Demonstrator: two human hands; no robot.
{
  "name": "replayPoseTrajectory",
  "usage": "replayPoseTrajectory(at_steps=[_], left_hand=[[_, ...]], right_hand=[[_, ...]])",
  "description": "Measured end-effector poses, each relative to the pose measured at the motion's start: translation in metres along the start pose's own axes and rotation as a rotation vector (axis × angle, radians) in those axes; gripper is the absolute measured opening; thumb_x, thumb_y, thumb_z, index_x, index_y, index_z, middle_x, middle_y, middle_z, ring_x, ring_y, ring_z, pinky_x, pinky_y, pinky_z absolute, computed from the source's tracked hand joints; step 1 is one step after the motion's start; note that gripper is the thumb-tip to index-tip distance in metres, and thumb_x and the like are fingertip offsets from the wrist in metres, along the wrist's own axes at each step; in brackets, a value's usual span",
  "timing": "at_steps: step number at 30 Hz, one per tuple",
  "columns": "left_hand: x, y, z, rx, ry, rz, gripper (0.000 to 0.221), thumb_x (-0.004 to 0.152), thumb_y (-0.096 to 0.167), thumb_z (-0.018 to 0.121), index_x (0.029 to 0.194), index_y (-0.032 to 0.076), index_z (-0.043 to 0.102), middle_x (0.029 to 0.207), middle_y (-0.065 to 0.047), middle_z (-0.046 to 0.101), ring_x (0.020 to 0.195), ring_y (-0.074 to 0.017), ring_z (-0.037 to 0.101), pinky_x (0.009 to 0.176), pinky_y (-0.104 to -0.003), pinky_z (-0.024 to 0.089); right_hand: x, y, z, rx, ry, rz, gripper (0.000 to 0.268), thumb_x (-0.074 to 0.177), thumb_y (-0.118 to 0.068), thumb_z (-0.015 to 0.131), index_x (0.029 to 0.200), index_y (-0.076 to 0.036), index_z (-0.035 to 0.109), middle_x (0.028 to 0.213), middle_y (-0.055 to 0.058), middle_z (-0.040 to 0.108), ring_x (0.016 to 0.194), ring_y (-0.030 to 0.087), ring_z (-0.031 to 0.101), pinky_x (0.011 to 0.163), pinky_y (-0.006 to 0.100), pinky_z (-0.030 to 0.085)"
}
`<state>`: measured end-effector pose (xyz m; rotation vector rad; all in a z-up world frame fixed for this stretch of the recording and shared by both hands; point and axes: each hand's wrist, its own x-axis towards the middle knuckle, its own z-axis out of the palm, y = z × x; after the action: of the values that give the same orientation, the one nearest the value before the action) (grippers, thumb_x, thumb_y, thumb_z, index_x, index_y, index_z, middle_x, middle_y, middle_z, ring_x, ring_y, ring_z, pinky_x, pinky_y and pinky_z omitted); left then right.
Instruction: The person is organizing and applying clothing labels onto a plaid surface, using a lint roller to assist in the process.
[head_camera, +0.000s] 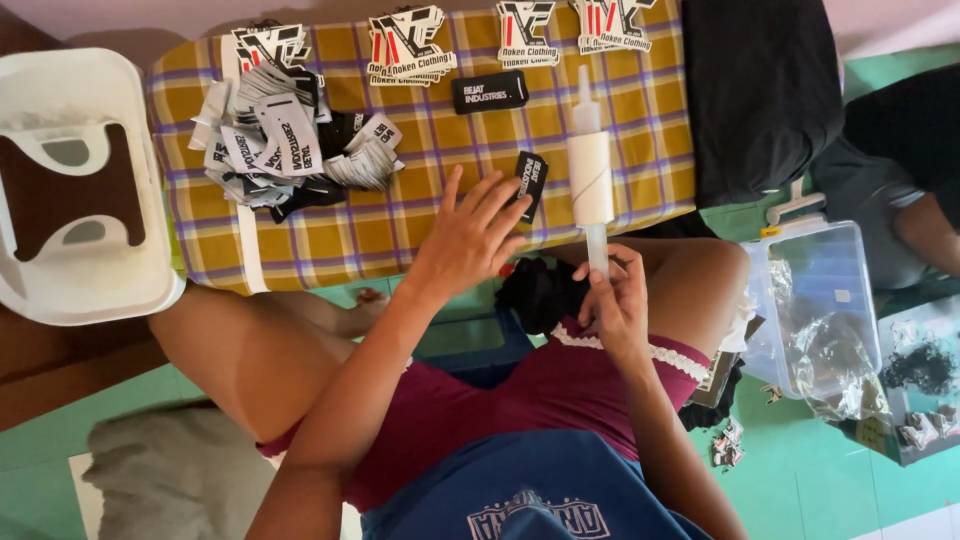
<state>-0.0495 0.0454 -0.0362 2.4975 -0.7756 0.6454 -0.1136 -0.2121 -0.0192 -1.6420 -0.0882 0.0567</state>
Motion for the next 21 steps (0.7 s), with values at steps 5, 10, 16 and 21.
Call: replayPoseTrajectory(at_steps=[5,10,16,21], left_hand=[[-0.003,-0.002,-0.001,-0.024,-0.076,0.061,0.028,0.106,0.038,0.059,0.119,0.016,0.072,0.131,-0.005,0.069,0.135,-0.0287,0.055,0.118,-0.072,0.016],[-0.003,-0.001,-0.01,-0.106,-0.054,0.005,0.015,0.1,0.017,0.062,0.108,0.015,0.073,0.131,-0.006,0.068,0.133,-0.0285,0.058,0.118,-0.069,0.026],[-0.006,-0.003,-0.005,-0.09,-0.008,-0.028,0.017,0.088,0.006,0.067,0.097,0.016,0.078,0.122,-0.01,0.061,0.122,-0.0323,0.06,0.113,-0.062,0.038],[-0.001,0.001,-0.016,-0.077,-0.029,-0.01,0.02,0.087,0.007,0.067,0.1,0.018,0.078,0.131,-0.007,0.058,0.128,-0.0317,0.056,0.112,-0.061,0.039]], right_hand=[[0.003,-0.002,-0.001,-0.041,-0.014,-0.007,0.032,0.108,-0.015,0.046,0.135,0.001,0.037,0.097,0.019,0.068,0.041,0.018,0.062,0.035,0.025,0.048],[-0.001,-0.014,0.022,-0.065,-0.063,0.047,0.032,0.106,-0.008,0.047,0.135,0.002,0.038,0.094,0.017,0.069,0.039,0.015,0.059,0.033,0.024,0.045],[0.0,-0.031,0.048,-0.152,-0.068,0.078,0.028,0.104,-0.003,0.048,0.131,0.003,0.042,0.09,0.017,0.071,0.035,0.015,0.057,0.029,0.024,0.044],[0.001,-0.024,0.03,-0.311,0.003,0.099,0.027,0.106,-0.006,0.05,0.131,0.0,0.044,0.091,0.015,0.071,0.037,0.016,0.058,0.03,0.026,0.044]])
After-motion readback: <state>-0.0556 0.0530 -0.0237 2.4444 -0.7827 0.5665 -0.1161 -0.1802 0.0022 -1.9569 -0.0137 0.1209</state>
